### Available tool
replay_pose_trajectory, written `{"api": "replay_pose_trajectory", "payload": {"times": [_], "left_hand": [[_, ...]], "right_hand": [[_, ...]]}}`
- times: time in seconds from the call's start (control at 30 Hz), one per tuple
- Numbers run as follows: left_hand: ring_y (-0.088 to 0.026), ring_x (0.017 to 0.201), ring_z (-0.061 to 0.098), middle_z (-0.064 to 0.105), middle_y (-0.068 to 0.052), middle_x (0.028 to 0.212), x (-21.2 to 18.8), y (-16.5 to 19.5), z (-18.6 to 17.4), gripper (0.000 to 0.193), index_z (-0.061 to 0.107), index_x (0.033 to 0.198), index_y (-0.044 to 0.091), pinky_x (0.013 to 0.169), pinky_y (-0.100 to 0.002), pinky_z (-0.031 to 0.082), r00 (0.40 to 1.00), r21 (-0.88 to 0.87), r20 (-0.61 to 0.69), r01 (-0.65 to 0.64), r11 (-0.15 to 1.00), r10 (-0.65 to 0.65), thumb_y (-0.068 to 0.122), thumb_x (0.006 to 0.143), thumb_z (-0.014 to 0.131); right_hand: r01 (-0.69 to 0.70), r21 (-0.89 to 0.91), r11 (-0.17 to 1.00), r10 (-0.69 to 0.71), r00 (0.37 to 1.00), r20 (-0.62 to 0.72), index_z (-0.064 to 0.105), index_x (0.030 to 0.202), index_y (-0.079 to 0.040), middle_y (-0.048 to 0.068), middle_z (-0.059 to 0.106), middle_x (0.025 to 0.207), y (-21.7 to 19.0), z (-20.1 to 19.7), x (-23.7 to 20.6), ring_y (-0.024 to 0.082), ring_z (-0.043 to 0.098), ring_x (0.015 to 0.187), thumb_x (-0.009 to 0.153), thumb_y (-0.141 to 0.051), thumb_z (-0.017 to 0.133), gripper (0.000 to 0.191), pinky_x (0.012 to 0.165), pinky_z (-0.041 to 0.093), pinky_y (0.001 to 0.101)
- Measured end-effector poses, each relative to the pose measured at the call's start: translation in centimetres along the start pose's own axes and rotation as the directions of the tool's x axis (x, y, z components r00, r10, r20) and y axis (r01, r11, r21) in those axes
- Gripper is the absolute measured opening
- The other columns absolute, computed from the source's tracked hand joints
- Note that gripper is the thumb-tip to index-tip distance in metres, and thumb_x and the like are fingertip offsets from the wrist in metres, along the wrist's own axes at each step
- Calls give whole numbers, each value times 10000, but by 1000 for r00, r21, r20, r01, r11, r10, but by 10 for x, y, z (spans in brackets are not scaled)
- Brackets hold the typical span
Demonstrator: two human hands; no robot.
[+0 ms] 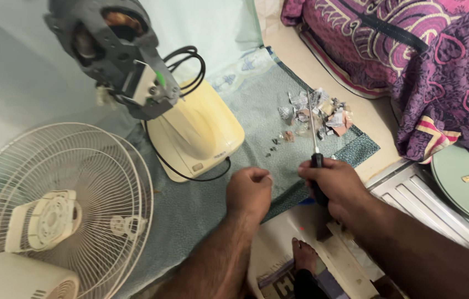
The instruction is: The person services an electric pedestal fan with its motor housing exposed, using a screwdriver to loosen, adjust and tighten screws on the motor assembly while holding the motor steady with the other hand. They handle small screws and components on the table beside the fan base throughout the clip.
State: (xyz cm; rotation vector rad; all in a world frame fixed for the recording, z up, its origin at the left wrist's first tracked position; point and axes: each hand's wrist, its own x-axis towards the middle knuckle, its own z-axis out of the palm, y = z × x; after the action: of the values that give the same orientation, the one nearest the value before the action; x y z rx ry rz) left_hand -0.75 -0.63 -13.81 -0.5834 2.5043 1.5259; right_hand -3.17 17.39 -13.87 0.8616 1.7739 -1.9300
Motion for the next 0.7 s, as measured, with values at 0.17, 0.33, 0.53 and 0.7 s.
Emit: {"api": "replay_pose_trajectory", "payload": {"times": [0.17, 0.33, 0.53, 0.7], "left_hand": [[-277, 959, 755, 783, -124, 982, 32, -22, 15, 199, 780, 1002, 95, 879, -389, 590, 996, 197, -57, -60, 979, 72, 154, 832, 694], [-293, 988, 736, 771, -124, 1014, 49, -23, 19, 185, 774, 1016, 121, 897, -415, 579, 996, 291, -55, -48, 956, 66, 128, 852, 689], [-275, 1053, 717, 762, -85, 1078, 59, -7, 25, 242, 760, 1047, 162, 919, -415, 572, 996, 327, -75, 63, 943, -40, 84, 831, 688], [-282, 1072, 703, 741, -95, 1113, 61, 1, 29, 207, 766, 1045, 171, 934, -414, 567, 995, 367, -80, 77, 927, -51, 110, 863, 689]], "right_hand": [[47, -20, 999, -47, 999, 12, 723, 932, -14, 65, 653, 746, 7, 4, 44, 169, 577, 597, 834, 14, 741, 104, 525, 462, 314], [68, -30, 997, -68, 998, 10, 705, 909, -16, 58, 663, 738, 8, 12, 71, 156, 589, 573, 823, 34, 733, 103, 501, 456, 304], [83, -17, 996, -83, 997, 0, 685, 879, -12, 74, 651, 707, 6, 15, 82, 171, 557, 526, 827, 51, 726, 91, 458, 423, 322], [12, -65, 998, -16, 998, -66, 706, 904, -35, 63, 654, 719, 4, 18, 84, 157, 553, 537, 841, 26, 726, 90, 455, 419, 302]]}}
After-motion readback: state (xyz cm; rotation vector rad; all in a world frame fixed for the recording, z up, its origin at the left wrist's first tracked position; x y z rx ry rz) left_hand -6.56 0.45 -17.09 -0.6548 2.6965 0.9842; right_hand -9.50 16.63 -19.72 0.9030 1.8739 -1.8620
